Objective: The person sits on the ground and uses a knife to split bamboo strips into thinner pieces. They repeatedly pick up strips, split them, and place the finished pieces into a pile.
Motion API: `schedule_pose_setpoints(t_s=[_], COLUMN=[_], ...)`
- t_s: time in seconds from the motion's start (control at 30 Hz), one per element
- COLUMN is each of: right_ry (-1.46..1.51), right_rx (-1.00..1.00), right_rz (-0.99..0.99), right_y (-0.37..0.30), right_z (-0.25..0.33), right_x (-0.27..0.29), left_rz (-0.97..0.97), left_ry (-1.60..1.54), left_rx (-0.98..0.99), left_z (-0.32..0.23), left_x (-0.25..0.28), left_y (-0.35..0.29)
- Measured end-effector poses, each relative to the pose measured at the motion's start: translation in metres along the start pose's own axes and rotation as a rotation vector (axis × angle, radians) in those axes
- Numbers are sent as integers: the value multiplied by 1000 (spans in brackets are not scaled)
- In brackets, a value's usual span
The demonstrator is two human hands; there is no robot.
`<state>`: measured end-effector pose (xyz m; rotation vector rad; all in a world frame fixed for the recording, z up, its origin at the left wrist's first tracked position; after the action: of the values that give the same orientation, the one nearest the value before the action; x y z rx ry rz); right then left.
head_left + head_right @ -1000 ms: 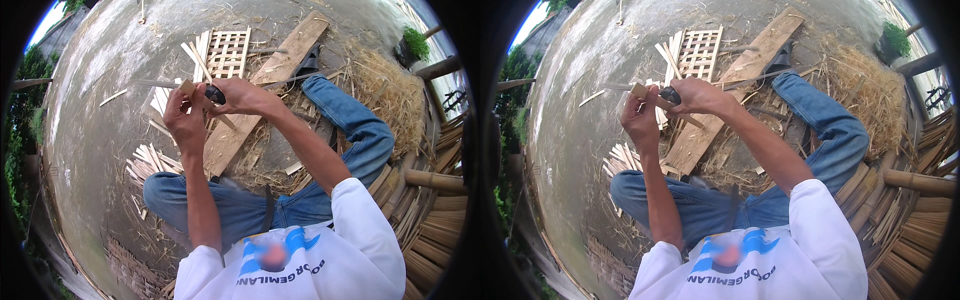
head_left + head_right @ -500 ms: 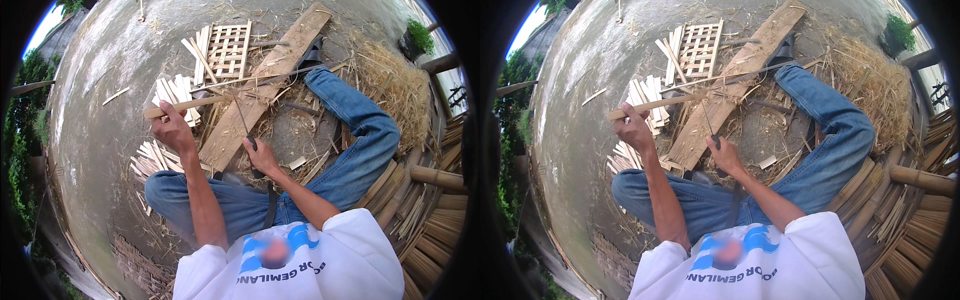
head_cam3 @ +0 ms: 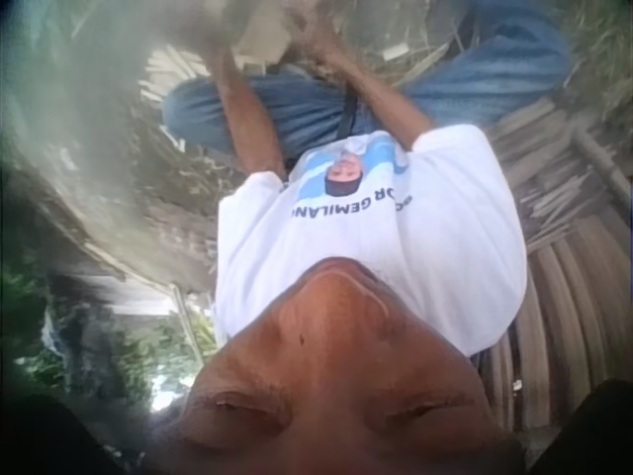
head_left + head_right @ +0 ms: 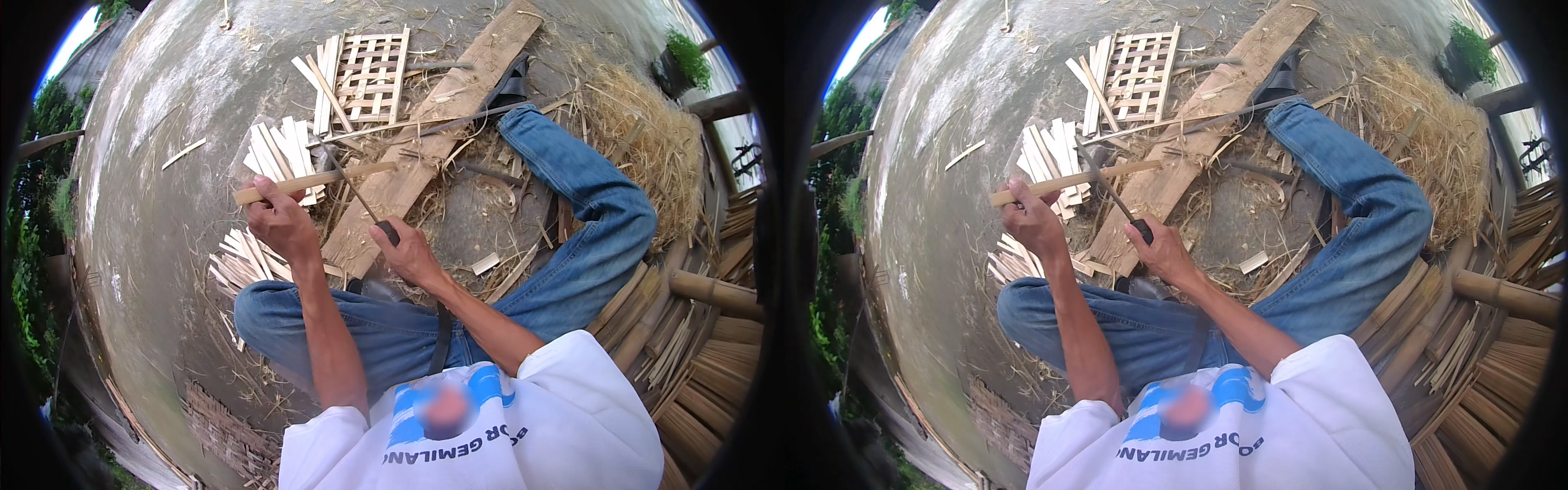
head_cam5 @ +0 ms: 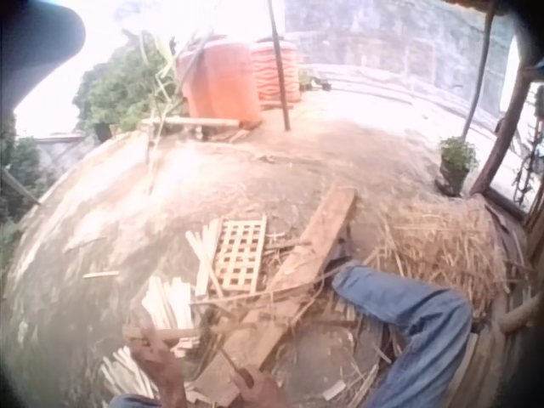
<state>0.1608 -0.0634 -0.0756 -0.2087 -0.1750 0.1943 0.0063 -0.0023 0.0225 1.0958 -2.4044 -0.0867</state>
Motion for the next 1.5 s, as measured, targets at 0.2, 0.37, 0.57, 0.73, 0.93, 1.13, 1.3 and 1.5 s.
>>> schedule_pose_setpoints(t_s=[0.2,0.37,0.57,0.73,0.93,1.13,1.3,1.5], right_ry=[-29,-10,-62,-87,17,-59,30,-56], right_rx=[153,-34,-166,27,-332,-206,-201,136], right_rz=[1,29,-63,-15,-27,-162,-85,11], right_y=[-13,-6,20,-8,13,10,8,-5], right_z=[-5,-16,-81,-32,-76,-122,-97,-13], right_x=[-11,4,19,3,26,28,18,-5], left_rz=[-24,9,-3,-47,0,65,56,-13], left_ry=[44,-132,-143,-78,-127,-194,-171,-51], left_rx=[-70,61,-3,-2,43,109,-71,-58], left_z=[15,16,9,13,18,14,14,21], left_x=[-1,3,0,4,2,3,-7,-5], left_y=[2,7,5,-1,8,5,7,6])
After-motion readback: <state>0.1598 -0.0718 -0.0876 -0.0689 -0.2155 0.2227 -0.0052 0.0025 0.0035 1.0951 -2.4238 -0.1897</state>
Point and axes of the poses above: each hand's wrist, its own y-axis towards the middle knuckle, its own x-axis out of the back of the hand, z = x × y, the point moved 1 cm from there along y, towards the middle knuckle, and after that the axes turned 3 degrees about y, right-handed, at the moved point
